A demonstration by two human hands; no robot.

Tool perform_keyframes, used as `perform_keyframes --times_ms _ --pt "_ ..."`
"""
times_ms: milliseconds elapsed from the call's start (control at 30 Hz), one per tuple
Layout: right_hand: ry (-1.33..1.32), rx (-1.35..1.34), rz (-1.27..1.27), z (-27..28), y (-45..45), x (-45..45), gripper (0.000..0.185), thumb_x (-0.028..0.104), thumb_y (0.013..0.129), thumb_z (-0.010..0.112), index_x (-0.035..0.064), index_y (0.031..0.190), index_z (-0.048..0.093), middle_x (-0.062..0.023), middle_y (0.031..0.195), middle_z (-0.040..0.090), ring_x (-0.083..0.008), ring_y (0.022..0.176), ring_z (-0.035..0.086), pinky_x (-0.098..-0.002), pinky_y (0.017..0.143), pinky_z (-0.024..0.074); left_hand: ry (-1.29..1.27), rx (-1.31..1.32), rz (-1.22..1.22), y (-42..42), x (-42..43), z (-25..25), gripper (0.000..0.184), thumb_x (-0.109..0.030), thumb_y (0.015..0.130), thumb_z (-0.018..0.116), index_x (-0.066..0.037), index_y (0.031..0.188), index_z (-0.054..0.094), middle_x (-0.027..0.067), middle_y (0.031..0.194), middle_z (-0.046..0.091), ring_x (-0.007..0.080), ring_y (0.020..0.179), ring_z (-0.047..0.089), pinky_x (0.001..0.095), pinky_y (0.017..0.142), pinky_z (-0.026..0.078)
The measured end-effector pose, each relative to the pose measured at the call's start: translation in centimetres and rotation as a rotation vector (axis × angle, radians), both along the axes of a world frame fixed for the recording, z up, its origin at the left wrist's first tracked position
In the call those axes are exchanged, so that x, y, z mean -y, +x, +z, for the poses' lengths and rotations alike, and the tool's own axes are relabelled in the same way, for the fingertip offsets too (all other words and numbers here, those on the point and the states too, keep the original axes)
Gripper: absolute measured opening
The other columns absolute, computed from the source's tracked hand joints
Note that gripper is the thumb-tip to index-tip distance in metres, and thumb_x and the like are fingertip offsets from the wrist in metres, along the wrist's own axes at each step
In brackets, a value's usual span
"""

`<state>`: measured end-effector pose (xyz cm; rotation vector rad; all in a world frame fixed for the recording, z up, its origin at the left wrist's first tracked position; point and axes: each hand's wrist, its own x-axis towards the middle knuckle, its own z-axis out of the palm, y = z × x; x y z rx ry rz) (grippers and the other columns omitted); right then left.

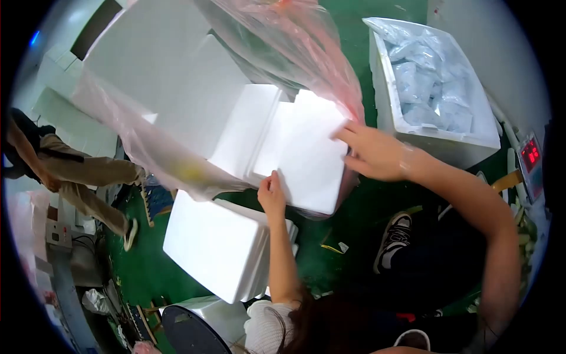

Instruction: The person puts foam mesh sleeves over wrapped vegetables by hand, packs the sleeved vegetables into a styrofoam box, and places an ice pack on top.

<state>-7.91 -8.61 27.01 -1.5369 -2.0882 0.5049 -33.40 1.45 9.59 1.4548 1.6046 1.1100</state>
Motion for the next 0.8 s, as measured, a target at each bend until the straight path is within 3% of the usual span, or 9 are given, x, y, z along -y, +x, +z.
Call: perform_keyframes --times_ms 67,200,300,433,500,533,633,700,800 --pt "0.237 0.227 -0.045 -5.0 -0.6 -7.3 0.038 0.011 0.081 0.052 0.0011 0.117 0.045 -0.0179 0.108 0.051 -0.0316 0.101 0.052 -0.0396 0.09 0.0407 -0.032 0.022 0.057 0.0 -1.5 1.0 0.037 -0.031 0.083 0.064 0.006 0.083 0.062 0.0065 0.072 0.06 0.014 0.064 0.05 0.0283 0.06 0.042" --pt "0.167 0.49 -0.587 -13.2 3.7 -13.7 0.042 0.017 0.082 0.048 0.0004 0.12 0.043 -0.0192 0.12 0.049 -0.0323 0.113 0.046 -0.0416 0.095 0.0386 -0.1 0.34 0.187 -1.0 -5.8 4.6 0.033 -0.021 0.074 0.074 0.008 0.081 0.062 0.0072 0.073 0.06 0.0141 0.058 0.049 0.0283 0.054 0.042" --pt "0.065 0.516 -0.428 -14.0 9.2 -12.4 0.054 0.029 0.086 0.048 0.0001 0.129 0.036 -0.0191 0.125 0.047 -0.0333 0.122 0.039 -0.0421 0.102 0.0306 -0.306 0.543 0.178 -0.5 -9.1 9.8 0.048 -0.019 0.073 0.074 0.008 0.108 0.056 0.0177 0.099 0.062 0.0263 0.086 0.061 0.0338 0.074 0.051" --pt "-0.101 0.811 -0.363 -15.5 10.8 -12.3 0.064 0.038 0.084 0.052 0.0 0.133 0.034 -0.0194 0.128 0.046 -0.0343 0.126 0.035 -0.0402 0.107 0.0239 -0.321 0.818 -0.064 -3.4 -19.4 10.2 0.044 -0.018 0.071 0.074 0.006 0.103 0.058 0.0156 0.105 0.061 0.0278 0.088 0.061 0.0384 0.075 0.051" --pt "-0.597 0.893 -0.307 -14.1 10.7 -13.1 0.059 0.036 0.081 0.055 0.001 0.127 0.042 -0.0192 0.125 0.049 -0.034 0.122 0.04 -0.0392 0.103 0.0304 -0.327 0.893 -0.355 -7.3 -20.3 14.7 0.038 -0.02 0.077 0.066 0.004 0.105 0.057 0.0157 0.104 0.061 0.0291 0.089 0.062 0.0412 0.074 0.053" --pt "-0.513 0.642 -0.325 -14.4 11.1 -13.6 0.052 0.03 0.081 0.056 0.0013 0.123 0.046 -0.0197 0.122 0.051 -0.0338 0.117 0.045 -0.0387 0.099 0.0349 -0.327 0.929 -0.632 -6.4 -17.8 19.3 0.033 -0.021 0.081 0.061 0.002 0.104 0.058 0.0156 0.101 0.062 0.0291 0.088 0.062 0.042 0.072 0.053" --pt "-0.071 -0.022 -0.531 -15.5 13.1 -15.3 0.027 0.01 0.076 0.055 0.0005 0.101 0.059 -0.0223 0.096 0.061 -0.0359 0.091 0.059 -0.0396 0.078 0.0465 -0.203 0.757 -0.434 -3.8 -13.6 19.0 0.028 -0.019 0.087 0.051 0.002 0.102 0.059 0.013 0.093 0.064 0.0242 0.079 0.064 0.0373 0.064 0.054" --pt "0.237 -0.258 -0.629 -12.8 13.8 -15.1 0.024 0.013 0.08 0.054 -0.002 0.098 0.059 -0.0228 0.093 0.062 -0.0354 0.084 0.06 -0.0383 0.074 0.0464 -0.172 0.621 -0.314 -2.8 -10.2 15.4 0.03 -0.02 0.088 0.05 0.005 0.104 0.058 0.0119 0.091 0.064 0.0197 0.079 0.064 0.0327 0.069 0.053" --pt "0.192 -0.438 -0.669 -11.3 16.2 -12.6 0.028 0.02 0.083 0.049 -0.0024 0.093 0.063 -0.0219 0.089 0.064 -0.0349 0.081 0.061 -0.0355 0.071 0.048 -0.133 0.773 -0.074 -0.9 -2.9 11.3 0.033 -0.024 0.09 0.049 0.005 0.101 0.06 0.0095 0.088 0.064 0.0164 0.08 0.061 0.0284 0.07 0.049"
